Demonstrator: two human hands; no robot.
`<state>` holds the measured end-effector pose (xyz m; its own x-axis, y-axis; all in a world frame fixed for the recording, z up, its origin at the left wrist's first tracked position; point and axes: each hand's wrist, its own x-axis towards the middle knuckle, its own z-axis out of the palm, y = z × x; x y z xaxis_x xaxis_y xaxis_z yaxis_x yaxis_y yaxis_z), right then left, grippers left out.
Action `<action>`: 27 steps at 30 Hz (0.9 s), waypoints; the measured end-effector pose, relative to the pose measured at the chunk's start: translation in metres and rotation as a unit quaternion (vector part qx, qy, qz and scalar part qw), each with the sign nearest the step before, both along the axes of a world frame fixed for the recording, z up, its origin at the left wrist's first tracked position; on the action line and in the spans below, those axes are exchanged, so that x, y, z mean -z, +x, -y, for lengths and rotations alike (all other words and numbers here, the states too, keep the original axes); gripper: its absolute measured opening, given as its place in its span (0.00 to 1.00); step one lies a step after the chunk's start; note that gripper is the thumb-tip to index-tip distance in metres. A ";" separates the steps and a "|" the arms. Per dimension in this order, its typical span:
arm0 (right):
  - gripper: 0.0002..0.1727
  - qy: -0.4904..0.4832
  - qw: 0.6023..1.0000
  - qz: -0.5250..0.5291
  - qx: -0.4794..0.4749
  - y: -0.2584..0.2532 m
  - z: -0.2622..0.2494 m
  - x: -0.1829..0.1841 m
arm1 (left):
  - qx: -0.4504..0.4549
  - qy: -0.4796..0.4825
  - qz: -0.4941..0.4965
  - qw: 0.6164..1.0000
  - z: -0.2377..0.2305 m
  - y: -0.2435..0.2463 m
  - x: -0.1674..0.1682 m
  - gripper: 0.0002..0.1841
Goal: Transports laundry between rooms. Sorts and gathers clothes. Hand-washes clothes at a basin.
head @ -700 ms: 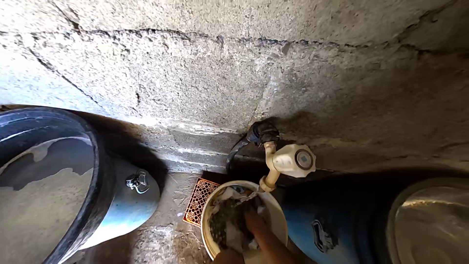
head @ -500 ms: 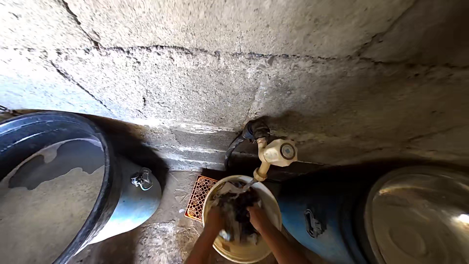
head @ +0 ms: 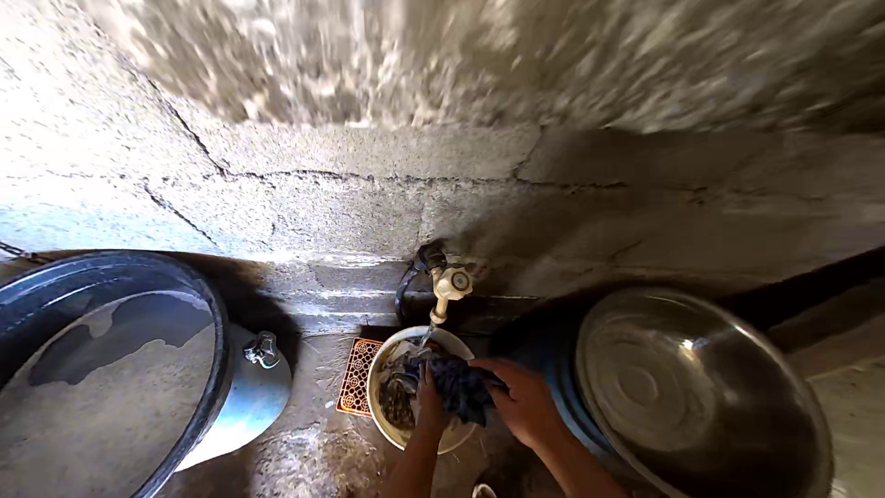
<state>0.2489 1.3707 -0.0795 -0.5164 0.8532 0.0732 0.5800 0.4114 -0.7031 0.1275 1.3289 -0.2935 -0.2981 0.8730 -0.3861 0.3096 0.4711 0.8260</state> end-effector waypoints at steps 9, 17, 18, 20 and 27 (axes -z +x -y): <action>0.20 -0.090 0.978 -0.001 0.190 0.052 -0.019 -0.006 | -0.148 -0.039 0.079 0.985 -0.022 -0.044 -0.118 0.27; 0.43 -0.608 0.615 -0.443 0.237 -0.033 -0.008 0.101 | 0.197 -0.009 0.054 0.979 -0.001 -0.026 -0.178 0.34; 0.42 -0.607 0.576 -0.504 0.211 -0.034 -0.005 0.108 | 0.204 0.000 0.095 0.974 0.006 -0.031 -0.180 0.33; 0.37 -0.590 0.579 -0.521 0.213 -0.033 0.007 0.103 | 0.133 0.050 0.267 0.953 0.025 -0.045 -0.178 0.31; 0.26 -0.628 0.556 -0.478 0.261 -0.060 0.029 0.060 | -0.274 0.193 0.516 0.788 0.034 -0.080 -0.119 0.34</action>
